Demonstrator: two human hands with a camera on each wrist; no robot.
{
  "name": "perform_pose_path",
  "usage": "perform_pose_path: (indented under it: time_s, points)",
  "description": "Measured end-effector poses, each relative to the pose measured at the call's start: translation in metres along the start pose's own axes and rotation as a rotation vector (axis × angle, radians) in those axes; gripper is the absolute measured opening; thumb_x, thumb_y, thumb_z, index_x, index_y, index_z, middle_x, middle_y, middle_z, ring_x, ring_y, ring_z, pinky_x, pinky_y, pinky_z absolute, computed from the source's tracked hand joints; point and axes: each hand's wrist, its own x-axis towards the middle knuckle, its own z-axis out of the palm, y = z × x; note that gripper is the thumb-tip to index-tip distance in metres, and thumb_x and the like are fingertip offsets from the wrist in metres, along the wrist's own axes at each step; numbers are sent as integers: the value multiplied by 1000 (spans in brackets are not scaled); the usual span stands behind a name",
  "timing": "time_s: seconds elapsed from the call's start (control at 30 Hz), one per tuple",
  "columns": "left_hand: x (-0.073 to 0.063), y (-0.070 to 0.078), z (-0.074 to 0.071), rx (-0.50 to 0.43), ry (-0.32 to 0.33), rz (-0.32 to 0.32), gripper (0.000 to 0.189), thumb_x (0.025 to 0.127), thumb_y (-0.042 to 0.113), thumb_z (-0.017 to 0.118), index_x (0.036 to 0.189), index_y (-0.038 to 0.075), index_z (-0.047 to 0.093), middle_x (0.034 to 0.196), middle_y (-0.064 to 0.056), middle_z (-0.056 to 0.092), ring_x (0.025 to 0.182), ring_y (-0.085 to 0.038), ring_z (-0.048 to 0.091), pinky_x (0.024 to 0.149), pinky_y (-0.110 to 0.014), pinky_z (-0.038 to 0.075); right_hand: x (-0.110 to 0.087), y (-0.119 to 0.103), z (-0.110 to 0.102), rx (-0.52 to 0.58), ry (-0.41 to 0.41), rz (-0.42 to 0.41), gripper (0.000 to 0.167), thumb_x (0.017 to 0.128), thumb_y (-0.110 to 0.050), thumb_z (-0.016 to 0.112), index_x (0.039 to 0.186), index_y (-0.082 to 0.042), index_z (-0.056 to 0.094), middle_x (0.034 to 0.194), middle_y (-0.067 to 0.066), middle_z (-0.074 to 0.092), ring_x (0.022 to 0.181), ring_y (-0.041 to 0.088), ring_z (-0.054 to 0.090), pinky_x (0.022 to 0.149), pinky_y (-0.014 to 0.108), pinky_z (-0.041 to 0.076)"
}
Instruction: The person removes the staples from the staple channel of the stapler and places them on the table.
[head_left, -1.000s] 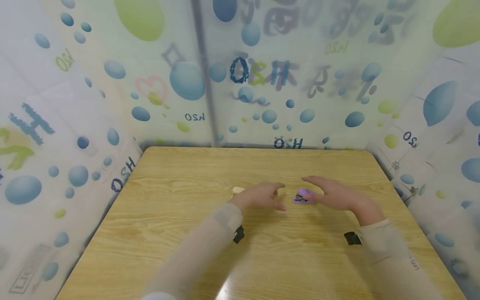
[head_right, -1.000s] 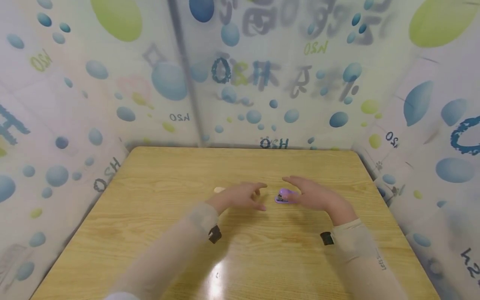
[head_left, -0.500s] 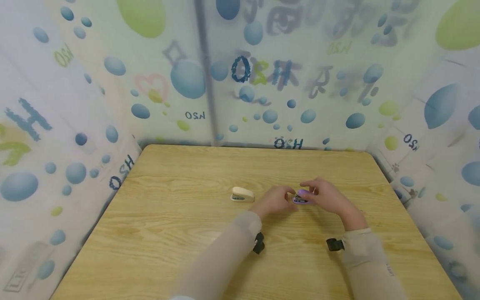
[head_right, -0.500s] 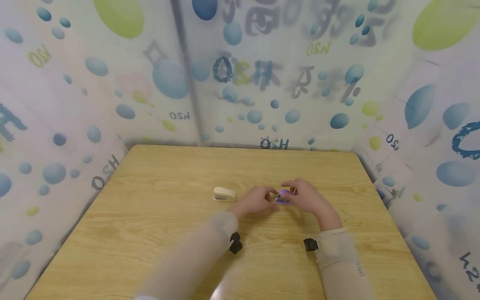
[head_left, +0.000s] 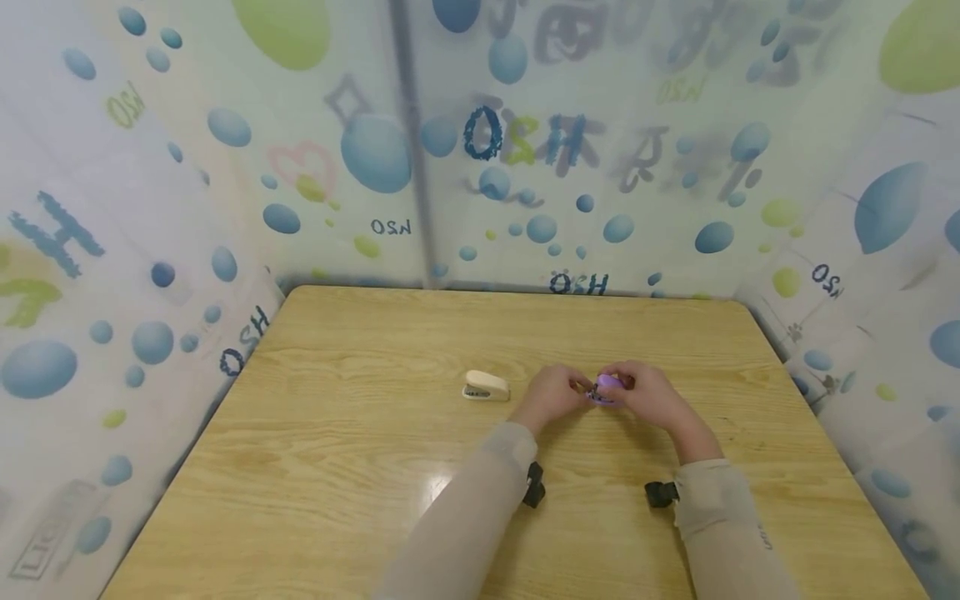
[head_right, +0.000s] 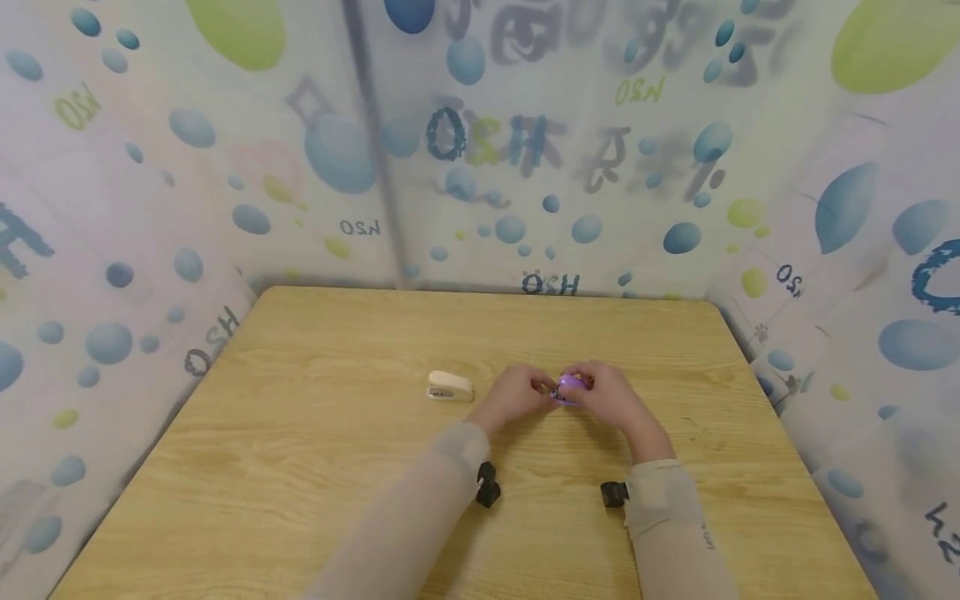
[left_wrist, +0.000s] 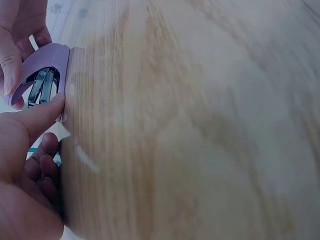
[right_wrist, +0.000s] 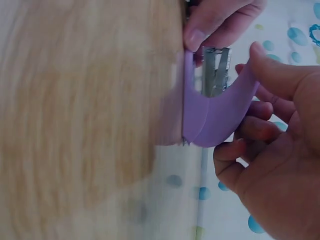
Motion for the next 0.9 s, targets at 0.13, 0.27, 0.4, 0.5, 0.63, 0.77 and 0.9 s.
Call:
perform_pose_path:
  time_s: [0.13,0.27,0.4,0.5,0.63,0.77,0.9]
  points:
    - [0,1,-2,-14,15,-24,21,91,29,86,110,21,84,111,3,80,96,-12,70,85,-28,57,3,4,3,29,-3,-32,25,106,-20,68,123,-3,70,118,19,71,100,26,64,84,36,53]
    - [-1,4,-2,-15,25,-44,20,89,29,88,107,21,85,108,6,82,100,-12,72,88,-28,57,3,6,4,32,-23,-41,24,108,-21,64,122,-2,66,113,17,68,97,25,60,79,34,51]
    - [-1,5,-1,-9,31,-56,19,88,30,89,104,22,85,105,9,82,103,-12,73,93,-28,57,-1,4,4,16,-23,-51,25,108,-21,63,124,-1,64,119,20,65,101,28,60,81,35,52]
    - [0,4,0,-6,41,-60,18,87,31,89,103,22,86,104,9,82,102,-12,73,92,-28,57,-2,3,6,-1,-4,-61,22,108,-19,63,122,-2,64,122,21,63,103,30,60,85,39,53]
    - [2,1,2,-11,46,-59,18,86,31,90,102,23,86,103,10,82,101,-12,72,92,-28,57,-2,4,9,-15,13,-74,20,108,-18,62,121,-2,64,121,21,63,104,30,61,88,42,53]
    - [3,1,3,-13,40,-64,17,86,31,90,101,24,86,104,10,82,103,-12,72,94,-29,57,-3,4,9,-10,14,-67,22,109,-18,61,123,-1,63,122,21,63,105,31,61,87,42,53]
    - [4,2,4,-14,43,-66,17,86,31,90,101,24,86,104,10,82,105,-12,72,95,-29,56,-4,2,7,-6,15,-66,21,109,-17,61,122,-1,63,121,21,62,104,30,60,86,41,52]
